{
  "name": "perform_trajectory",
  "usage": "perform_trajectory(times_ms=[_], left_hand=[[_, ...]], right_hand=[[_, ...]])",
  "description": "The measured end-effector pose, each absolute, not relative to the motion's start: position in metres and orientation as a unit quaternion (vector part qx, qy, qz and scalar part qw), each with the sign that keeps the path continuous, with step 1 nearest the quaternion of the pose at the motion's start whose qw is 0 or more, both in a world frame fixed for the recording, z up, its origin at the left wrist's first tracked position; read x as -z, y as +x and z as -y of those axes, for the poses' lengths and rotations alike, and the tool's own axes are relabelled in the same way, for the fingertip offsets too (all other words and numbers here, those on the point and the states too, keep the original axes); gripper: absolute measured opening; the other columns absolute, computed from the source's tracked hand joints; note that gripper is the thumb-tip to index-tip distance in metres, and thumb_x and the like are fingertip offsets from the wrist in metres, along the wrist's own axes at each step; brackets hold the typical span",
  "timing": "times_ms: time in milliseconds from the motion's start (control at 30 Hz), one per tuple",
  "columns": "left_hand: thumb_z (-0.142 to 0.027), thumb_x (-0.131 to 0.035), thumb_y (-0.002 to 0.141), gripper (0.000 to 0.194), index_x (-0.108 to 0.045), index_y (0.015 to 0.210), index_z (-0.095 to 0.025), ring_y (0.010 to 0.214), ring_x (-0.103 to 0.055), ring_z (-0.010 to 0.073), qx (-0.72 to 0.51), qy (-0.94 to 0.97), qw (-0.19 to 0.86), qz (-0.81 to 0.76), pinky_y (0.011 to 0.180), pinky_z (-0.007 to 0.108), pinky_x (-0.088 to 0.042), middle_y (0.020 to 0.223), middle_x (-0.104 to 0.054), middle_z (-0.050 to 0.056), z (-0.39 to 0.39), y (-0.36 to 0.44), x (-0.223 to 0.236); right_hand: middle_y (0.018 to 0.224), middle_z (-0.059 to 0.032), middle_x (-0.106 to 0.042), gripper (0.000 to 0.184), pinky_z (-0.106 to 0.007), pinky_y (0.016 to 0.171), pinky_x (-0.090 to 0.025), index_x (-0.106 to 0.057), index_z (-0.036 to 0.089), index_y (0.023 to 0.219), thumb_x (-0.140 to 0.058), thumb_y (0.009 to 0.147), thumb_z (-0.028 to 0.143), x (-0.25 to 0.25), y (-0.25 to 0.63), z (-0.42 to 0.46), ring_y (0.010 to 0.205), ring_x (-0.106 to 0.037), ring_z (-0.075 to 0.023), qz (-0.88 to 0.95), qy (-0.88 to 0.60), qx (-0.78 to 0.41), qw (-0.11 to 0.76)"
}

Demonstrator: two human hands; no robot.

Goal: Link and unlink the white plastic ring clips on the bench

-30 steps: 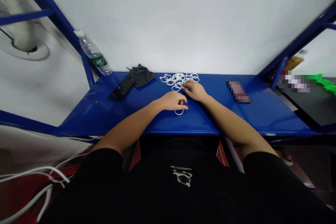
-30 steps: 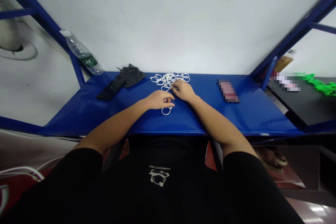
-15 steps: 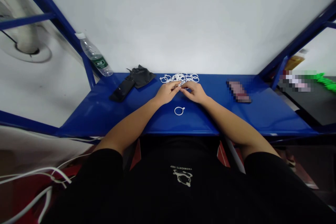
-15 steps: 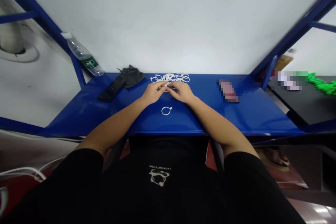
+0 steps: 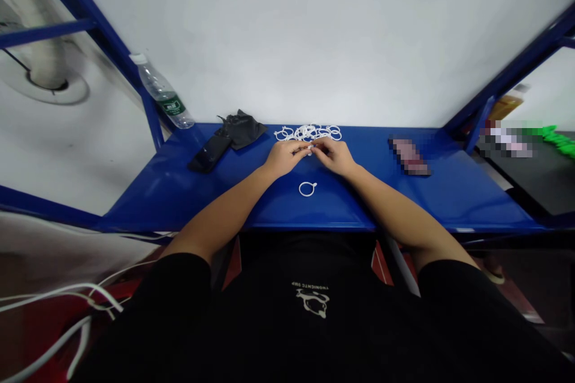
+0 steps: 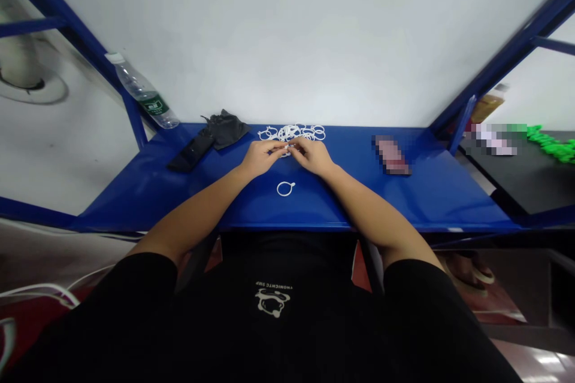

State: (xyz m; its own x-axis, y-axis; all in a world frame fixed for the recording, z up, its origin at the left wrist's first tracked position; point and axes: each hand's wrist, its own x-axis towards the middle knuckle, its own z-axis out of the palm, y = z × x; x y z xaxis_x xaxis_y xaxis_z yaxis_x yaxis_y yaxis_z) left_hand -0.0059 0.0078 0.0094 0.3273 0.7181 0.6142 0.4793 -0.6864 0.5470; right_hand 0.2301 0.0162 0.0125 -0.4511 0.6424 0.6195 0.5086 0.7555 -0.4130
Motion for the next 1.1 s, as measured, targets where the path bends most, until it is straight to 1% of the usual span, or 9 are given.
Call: perform_trajectory(times_ms=[67,133,333,600,767,867,967,1033,1100], left_hand=[[-0.028,-0.074,0.106,0.018,-0.087,0.119,-0.025,0.096,-0.084,0.0203,-0.439,0.809,0.138,-0.365,0.090,0.035,-0.067,0.113,-0.088,0.006,-0.007,-0.006,-0.010],[-0.028,-0.074,0.107,0.018,-0.087,0.119,-0.025,0.095,-0.084,0.0199,-0.438,0.810,0.143,-0.363,0.088,0.034,-0.066,0.109,-0.088,0.005,-0.007,-0.006,-0.009],[-0.032,-0.079,0.104,0.012,-0.087,0.106,-0.023,0.088,-0.083,0.0193,-0.449,0.796,0.143,-0.379,0.082,0.031,-0.064,0.098,-0.087,0.004,-0.008,-0.006,-0.008],[-0.032,-0.078,0.104,0.015,-0.085,0.096,-0.022,0.077,-0.078,0.0169,-0.428,0.812,0.147,-0.369,0.075,0.028,-0.059,0.084,-0.084,0.002,-0.008,-0.007,-0.009],[-0.031,-0.076,0.105,0.013,-0.083,0.100,-0.022,0.084,-0.077,0.0178,-0.429,0.819,0.121,-0.360,0.082,0.031,-0.061,0.094,-0.084,0.004,-0.008,-0.006,-0.010],[-0.027,-0.077,0.103,0.006,-0.081,0.101,-0.022,0.100,-0.077,0.0210,-0.447,0.823,0.082,-0.342,0.093,0.037,-0.063,0.109,-0.081,0.007,-0.007,-0.005,-0.014],[-0.019,-0.076,0.099,0.004,-0.077,0.096,-0.021,0.115,-0.075,0.0242,-0.428,0.849,0.074,-0.302,0.104,0.043,-0.061,0.122,-0.079,0.009,-0.001,-0.003,-0.017],[-0.017,-0.074,0.098,0.006,-0.077,0.094,-0.022,0.114,-0.075,0.0245,-0.376,0.884,0.093,-0.261,0.107,0.045,-0.060,0.119,-0.080,0.008,0.004,0.001,-0.017],[-0.019,-0.073,0.098,0.007,-0.079,0.100,-0.022,0.111,-0.076,0.0243,-0.314,0.915,0.114,-0.226,0.107,0.045,-0.060,0.114,-0.081,0.007,0.010,0.005,-0.015]], right_hand=[[0.092,-0.0063,-0.084,0.030,-0.031,0.069,-0.054,-0.076,0.021,0.120,-0.062,0.107,0.045,-0.012,0.231,-0.017,0.071,-0.073,-0.0184,0.846,-0.341,-0.084,0.402],[0.093,-0.0064,-0.084,0.030,-0.031,0.068,-0.053,-0.077,0.020,0.118,-0.063,0.107,0.045,-0.012,0.231,-0.017,0.071,-0.073,-0.0184,0.848,-0.338,-0.082,0.400],[0.102,-0.0077,-0.086,0.028,-0.031,0.074,-0.055,-0.080,0.021,0.113,-0.057,0.110,0.039,-0.015,0.230,-0.015,0.082,-0.075,-0.0195,0.865,-0.321,-0.066,0.380],[0.096,-0.0069,-0.083,0.027,-0.032,0.071,-0.052,-0.076,0.022,0.107,-0.053,0.111,0.035,-0.013,0.229,-0.013,0.076,-0.071,-0.0189,0.880,-0.298,-0.054,0.366],[0.092,-0.0058,-0.082,0.027,-0.031,0.070,-0.050,-0.076,0.021,0.104,-0.054,0.109,0.037,-0.019,0.230,-0.013,0.074,-0.069,-0.0183,0.877,-0.306,-0.067,0.365],[0.093,-0.0059,-0.081,0.030,-0.033,0.074,-0.051,-0.078,0.021,0.104,-0.057,0.108,0.043,-0.027,0.240,-0.021,0.078,-0.070,-0.0199,0.880,-0.317,-0.068,0.346],[0.100,-0.0086,-0.082,0.034,-0.036,0.081,-0.052,-0.081,0.020,0.108,-0.058,0.107,0.045,-0.030,0.253,-0.032,0.085,-0.070,-0.0229,0.875,-0.363,-0.062,0.316],[0.108,-0.0114,-0.081,0.034,-0.038,0.085,-0.053,-0.082,0.019,0.113,-0.061,0.105,0.045,-0.028,0.260,-0.040,0.092,-0.071,-0.0257,0.869,-0.405,-0.047,0.282],[0.115,-0.0137,-0.080,0.033,-0.039,0.088,-0.054,-0.082,0.019,0.115,-0.064,0.103,0.043,-0.023,0.263,-0.045,0.098,-0.072,-0.0280,0.870,-0.432,-0.039,0.236]])
